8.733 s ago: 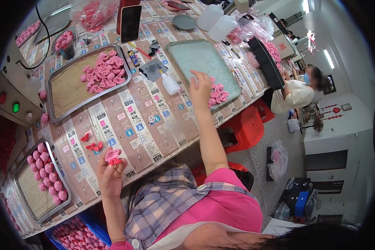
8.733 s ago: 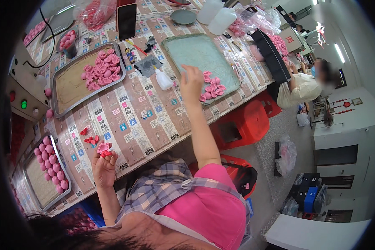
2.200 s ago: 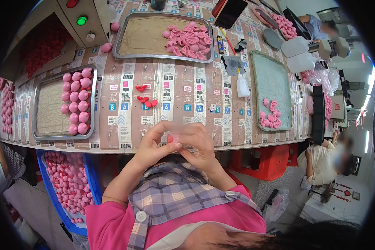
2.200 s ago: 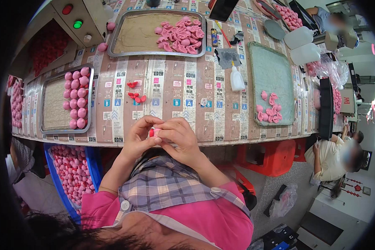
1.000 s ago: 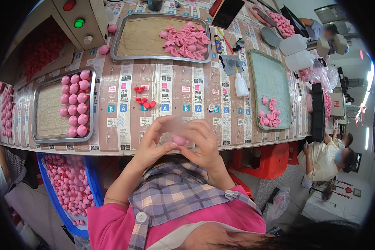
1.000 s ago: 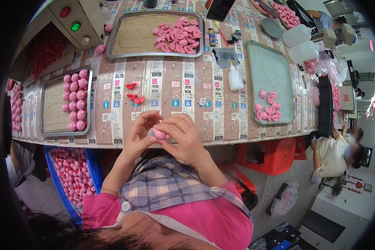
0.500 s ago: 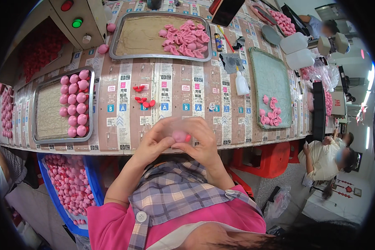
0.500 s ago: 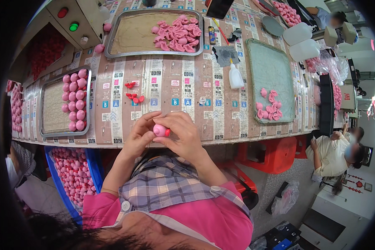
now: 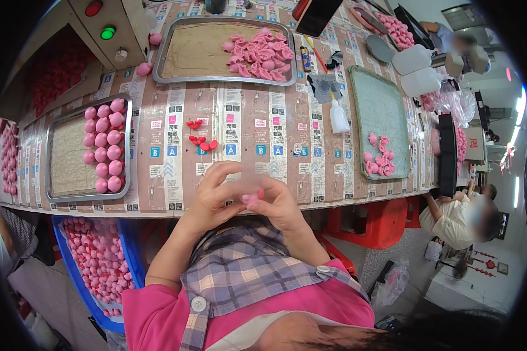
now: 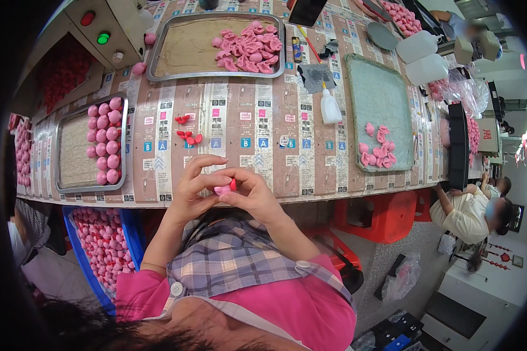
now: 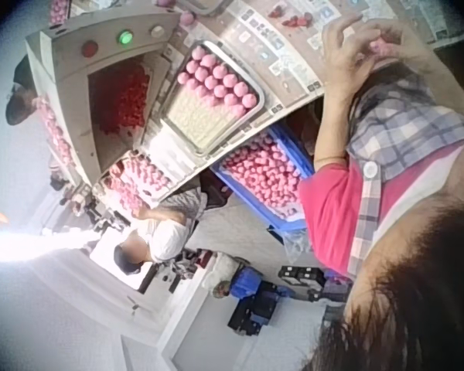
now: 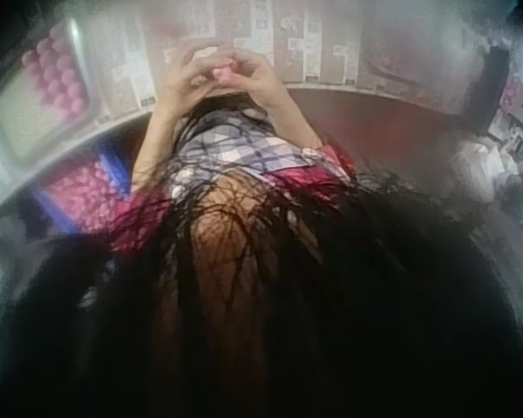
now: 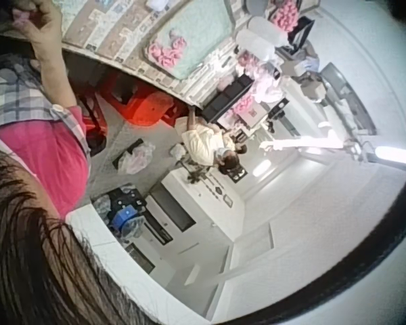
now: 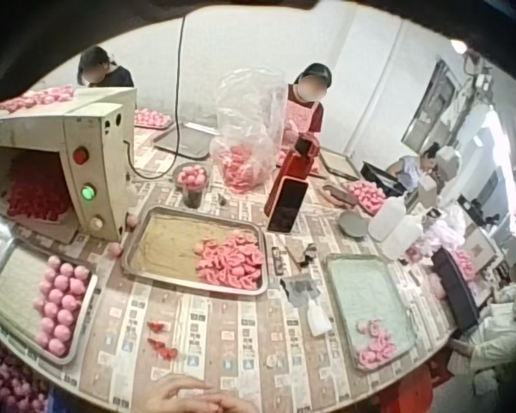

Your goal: The person applies liquid glue from a bottle onto small components and attaches them to pink figurine heads by hand.

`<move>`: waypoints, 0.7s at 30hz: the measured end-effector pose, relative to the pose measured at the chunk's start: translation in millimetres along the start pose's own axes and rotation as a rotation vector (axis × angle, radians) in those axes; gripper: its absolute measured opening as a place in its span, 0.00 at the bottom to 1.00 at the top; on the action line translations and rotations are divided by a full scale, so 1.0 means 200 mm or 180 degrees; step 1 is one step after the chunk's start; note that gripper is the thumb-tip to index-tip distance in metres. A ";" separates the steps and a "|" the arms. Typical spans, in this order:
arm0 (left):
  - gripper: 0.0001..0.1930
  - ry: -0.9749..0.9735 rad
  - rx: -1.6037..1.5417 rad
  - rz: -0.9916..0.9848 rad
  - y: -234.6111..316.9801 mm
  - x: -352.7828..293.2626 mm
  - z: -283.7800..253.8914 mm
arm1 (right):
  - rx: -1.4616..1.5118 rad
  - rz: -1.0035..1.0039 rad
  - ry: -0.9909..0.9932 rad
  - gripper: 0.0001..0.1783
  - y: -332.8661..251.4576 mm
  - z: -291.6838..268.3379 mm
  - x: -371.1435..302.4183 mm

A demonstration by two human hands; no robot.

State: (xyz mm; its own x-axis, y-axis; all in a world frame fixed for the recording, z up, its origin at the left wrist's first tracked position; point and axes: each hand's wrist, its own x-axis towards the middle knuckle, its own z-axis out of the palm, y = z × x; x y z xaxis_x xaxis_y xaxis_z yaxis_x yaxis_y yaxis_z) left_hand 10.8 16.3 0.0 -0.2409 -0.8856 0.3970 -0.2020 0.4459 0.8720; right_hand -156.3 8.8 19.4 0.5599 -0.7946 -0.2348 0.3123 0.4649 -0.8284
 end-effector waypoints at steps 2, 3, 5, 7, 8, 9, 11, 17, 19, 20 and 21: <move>0.17 0.0020 0.0029 -0.0003 0.02 0.01 0.00 | 0.0013 0.0090 0.0039 0.21 0.01 -0.01 0.00; 0.17 0.0036 0.0059 -0.0008 0.02 0.01 0.00 | -0.0035 0.0009 -0.0003 0.21 0.02 -0.01 0.00; 0.17 0.0093 0.0090 0.0076 0.02 0.02 0.00 | -0.0082 -0.0075 -0.0045 0.21 0.02 -0.01 0.00; 0.17 0.0149 0.0119 0.0163 0.02 0.02 0.00 | -0.0117 -0.0208 -0.0033 0.19 0.02 0.00 0.01; 0.17 0.0226 0.0289 0.0284 0.02 0.02 0.00 | -0.0119 -0.0208 -0.0030 0.19 0.02 0.00 0.01; 0.17 0.0304 0.0458 0.0403 0.01 0.02 0.00 | -0.0127 -0.0199 -0.0028 0.19 0.02 0.00 0.01; 0.16 0.0283 0.0567 0.0524 0.01 0.02 0.00 | -0.0134 -0.0188 -0.0021 0.19 0.03 -0.01 0.01; 0.16 0.0273 0.0823 0.0833 0.01 0.03 0.00 | 0.0052 -0.0300 0.0070 0.18 0.06 0.00 0.01; 0.16 0.0262 0.0845 0.0872 0.01 0.03 0.01 | 0.0395 -0.0257 0.0136 0.18 0.05 0.01 0.00; 0.16 0.0323 0.0863 0.0901 0.01 0.03 0.01 | 0.0397 -0.0258 0.0140 0.18 0.06 0.02 0.00; 0.15 0.0384 0.0882 0.0929 0.01 0.03 0.02 | 0.0450 -0.0256 0.0161 0.18 0.06 0.02 0.00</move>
State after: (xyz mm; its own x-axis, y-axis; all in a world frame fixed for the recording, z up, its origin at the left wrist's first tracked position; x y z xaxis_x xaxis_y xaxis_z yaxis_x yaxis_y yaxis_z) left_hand 5.5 12.0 3.6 -0.2164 -0.7185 0.6610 -0.3933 0.6838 0.6146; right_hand -149.9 15.0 11.1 0.4906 -0.8484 -0.1987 0.4614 0.4464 -0.7667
